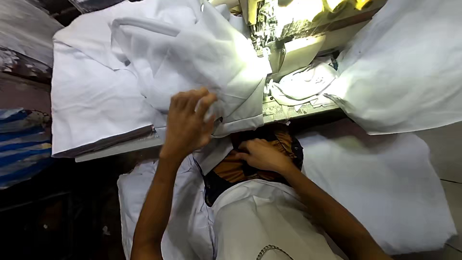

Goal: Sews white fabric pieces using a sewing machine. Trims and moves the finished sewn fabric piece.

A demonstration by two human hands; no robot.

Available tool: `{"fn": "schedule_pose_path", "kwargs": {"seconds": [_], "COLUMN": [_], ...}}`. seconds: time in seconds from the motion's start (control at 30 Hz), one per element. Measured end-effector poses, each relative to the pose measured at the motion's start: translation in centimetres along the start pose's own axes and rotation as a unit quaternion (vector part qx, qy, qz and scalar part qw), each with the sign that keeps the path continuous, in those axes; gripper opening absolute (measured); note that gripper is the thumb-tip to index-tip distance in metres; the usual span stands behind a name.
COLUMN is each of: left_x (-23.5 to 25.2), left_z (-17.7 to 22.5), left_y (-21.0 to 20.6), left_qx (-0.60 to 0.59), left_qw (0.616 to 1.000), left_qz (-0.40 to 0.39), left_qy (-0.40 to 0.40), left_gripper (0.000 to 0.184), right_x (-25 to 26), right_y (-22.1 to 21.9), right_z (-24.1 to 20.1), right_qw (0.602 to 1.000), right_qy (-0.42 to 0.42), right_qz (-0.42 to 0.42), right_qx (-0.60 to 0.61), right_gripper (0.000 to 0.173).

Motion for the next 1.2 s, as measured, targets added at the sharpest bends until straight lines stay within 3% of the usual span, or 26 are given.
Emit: {"fn": "schedule_pose_path", "kwargs": {"seconds": [0.07,0.17,0.27,0.43,0.53,0.63,0.77,0.93,1.03,1.1,1.2], "left_x": [-2.1,-3.1,-2.2,-1.5,-0.9,-0.2,-0.1,-0.2,0.5,0.7,0.7], "left_z": [-0.2,-1.2,-1.2,1.4,3.5,6.4,9.2,10.2,10.8,11.0,11.1], "left_y": [-3.1,-4.5,-3.8,0.8,3.1,4.6,3.0,-0.1,0.8,1.1,0.4], "left_qx": [0.015,0.055,0.075,-0.050,-0.125,-0.126,-0.084,0.004,-0.010,-0.034,-0.058], "left_qw": [1.000,0.998,0.996,0.991,0.975,0.972,0.982,0.972,0.961,0.959,0.972], "left_qz": [0.009,0.024,0.051,0.115,0.169,0.157,0.110,0.203,0.265,0.280,0.226], "left_qy": [-0.017,0.025,0.019,0.055,0.074,0.118,0.129,0.116,0.076,0.035,0.017], "left_gripper": [0.037,0.035,0.028,0.020,0.025,0.032,0.031,0.021,0.034,0.034,0.026], "right_x": [-4.0,-5.9,-3.5,-2.2,-2.9,-3.5,-3.6,-3.4,-3.8,-3.9,-3.8], "right_y": [2.6,5.5,7.0,6.4,5.9,5.8,5.5,5.0,5.1,5.2,5.1], "right_z": [0.5,0.5,0.4,-0.1,-0.3,-0.5,-0.5,-0.2,-0.2,-0.3,-0.1], "right_qw": [0.992,0.927,0.878,0.846,0.831,0.826,0.822,0.817,0.810,0.800,0.791], "right_qy": [0.045,0.104,0.127,0.145,0.166,0.177,0.163,0.155,0.163,0.177,0.187], "right_qz": [0.092,0.343,0.448,0.454,0.435,0.430,0.422,0.421,0.434,0.443,0.445], "right_qx": [0.074,0.112,0.108,0.240,0.304,0.319,0.347,0.361,0.360,0.363,0.377], "right_gripper": [0.036,0.021,0.038,0.019,0.014,0.014,0.014,0.015,0.016,0.015,0.013]}}
Point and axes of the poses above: each hand's wrist, its own x-axis towards the middle knuckle, its own y-axis out of the back of the hand, z = x × y, the point moved 2 cm from there along x, towards the middle knuckle, and after that the axes turned 4 degrees about z, right-handed, at the moved point
